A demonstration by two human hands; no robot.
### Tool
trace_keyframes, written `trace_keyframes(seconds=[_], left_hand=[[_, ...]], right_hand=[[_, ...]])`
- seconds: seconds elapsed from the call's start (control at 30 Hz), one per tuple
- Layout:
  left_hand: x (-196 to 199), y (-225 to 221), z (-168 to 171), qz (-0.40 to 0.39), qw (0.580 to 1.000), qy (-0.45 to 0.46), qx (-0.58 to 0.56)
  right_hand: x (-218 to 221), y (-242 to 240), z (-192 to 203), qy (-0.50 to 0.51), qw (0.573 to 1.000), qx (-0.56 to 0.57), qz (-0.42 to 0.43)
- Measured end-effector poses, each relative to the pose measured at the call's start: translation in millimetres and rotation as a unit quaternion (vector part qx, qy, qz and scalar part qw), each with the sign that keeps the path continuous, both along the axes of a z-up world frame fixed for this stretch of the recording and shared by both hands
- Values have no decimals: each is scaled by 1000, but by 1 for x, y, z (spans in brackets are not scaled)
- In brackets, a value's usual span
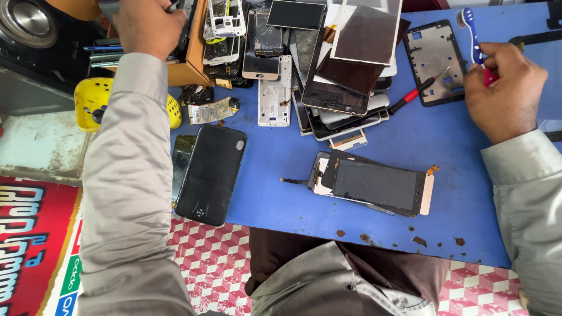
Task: The person cleans the back of a black smartphone with a toothbrush, then places it aside. They proceed to clean a white phone frame and a black screen assembly using the toothbrush and a screwdriver. The person handles multiple disassembled phone parts on a cluttered blue workbench.
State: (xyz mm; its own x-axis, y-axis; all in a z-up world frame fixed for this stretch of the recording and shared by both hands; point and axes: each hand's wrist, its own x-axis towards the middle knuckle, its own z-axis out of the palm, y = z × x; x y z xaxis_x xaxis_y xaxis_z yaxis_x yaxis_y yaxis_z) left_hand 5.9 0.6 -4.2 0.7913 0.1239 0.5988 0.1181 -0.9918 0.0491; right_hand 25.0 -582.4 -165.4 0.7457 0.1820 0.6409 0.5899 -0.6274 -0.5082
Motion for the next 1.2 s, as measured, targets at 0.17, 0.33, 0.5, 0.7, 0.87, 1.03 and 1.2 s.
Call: trace_keyframes(seconds=[0.17,0.33,0.5,0.7,0.87,1.03,1.2], left_hand=[[4,6,-7,48,995,74,-45],[2,15,-16,92,984,150,20],[-3,10,-15,104,970,173,135],[-21,-2,-3,56,986,84,134],[-26,5,1,17,980,-26,198],[-24,12,0,-14,979,-36,202],[-17,11,-6,30,986,24,162]], right_hand=[[1,-3,-3,-5,1000,0,4],[3,-3,-6,4,1000,-3,8],[2,-6,-6,1,1000,-1,11],[3,-6,-9,1,1000,0,10],[6,-7,-19,18,1000,-1,-1],[15,-12,-48,63,997,38,-7],[38,-13,-85,54,996,66,1]])
